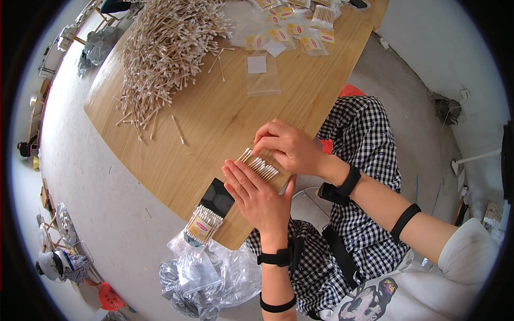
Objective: Counting and packaging cotton swabs into small plastic bags.
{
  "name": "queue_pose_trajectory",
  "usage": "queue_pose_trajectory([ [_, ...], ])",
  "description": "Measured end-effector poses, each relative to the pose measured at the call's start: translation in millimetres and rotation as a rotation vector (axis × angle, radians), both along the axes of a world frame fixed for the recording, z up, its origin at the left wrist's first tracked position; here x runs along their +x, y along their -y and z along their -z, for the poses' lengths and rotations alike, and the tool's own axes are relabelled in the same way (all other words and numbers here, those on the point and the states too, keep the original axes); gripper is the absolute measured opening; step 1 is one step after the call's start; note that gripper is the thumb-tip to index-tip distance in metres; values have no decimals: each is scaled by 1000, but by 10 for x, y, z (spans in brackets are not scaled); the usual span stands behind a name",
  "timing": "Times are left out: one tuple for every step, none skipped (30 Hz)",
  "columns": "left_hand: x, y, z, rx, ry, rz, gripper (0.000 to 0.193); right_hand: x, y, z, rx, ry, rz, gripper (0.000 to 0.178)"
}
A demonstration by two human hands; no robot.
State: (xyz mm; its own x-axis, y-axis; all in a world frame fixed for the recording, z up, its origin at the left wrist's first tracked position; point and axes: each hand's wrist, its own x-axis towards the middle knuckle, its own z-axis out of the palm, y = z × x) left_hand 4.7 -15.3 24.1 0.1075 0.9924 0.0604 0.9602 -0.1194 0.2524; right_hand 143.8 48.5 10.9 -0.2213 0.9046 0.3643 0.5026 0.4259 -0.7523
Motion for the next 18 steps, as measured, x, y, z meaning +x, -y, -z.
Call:
queue_pose_trajectory([
  [0,0,1,3,0,0,123,-2,1,-2,0,-2,2,13],
  [-1,1,3,3,0,0,123,-1,0,2,0,-2,2,13],
  [-3,2,6,7,2,0,123,1,-5,6,5,6,-2,14],
  [-2,2,8,11,4,0,123,4,-8,11,11,14,-6,14],
  [-1,1,7,11,5,0,123,5,-8,15,11,14,-6,14],
  [1,-1,6,9,6,0,123,6,-9,19,13,26,-6,14],
  [1,-1,5,6,6,-1,123,4,-10,20,15,38,-6,14],
  [-1,-1,5,6,6,-1,123,3,-8,20,15,38,-6,14],
  [-1,-1,4,4,4,-1,123,2,-6,20,15,46,-5,13],
  [-3,0,4,1,1,-1,123,0,-4,18,15,53,-3,13],
  [-3,0,4,1,1,-2,123,-1,-4,16,15,53,-4,13],
  [-2,-2,3,2,0,-1,123,-2,-4,13,19,52,-3,13],
  [-2,-3,4,3,-1,0,123,-3,-5,11,22,51,-2,13],
  [-2,-3,5,3,0,-1,123,-2,-5,9,22,51,-3,13],
  [-1,-3,5,6,0,-1,122,0,-4,5,19,57,-5,13],
  [0,-4,5,9,1,-1,122,3,-5,0,16,64,-7,13],
  [3,-4,4,9,2,-1,122,7,-5,-5,16,65,-7,13],
  [7,-5,3,8,7,-2,121,13,-5,-11,21,70,-9,12],
])
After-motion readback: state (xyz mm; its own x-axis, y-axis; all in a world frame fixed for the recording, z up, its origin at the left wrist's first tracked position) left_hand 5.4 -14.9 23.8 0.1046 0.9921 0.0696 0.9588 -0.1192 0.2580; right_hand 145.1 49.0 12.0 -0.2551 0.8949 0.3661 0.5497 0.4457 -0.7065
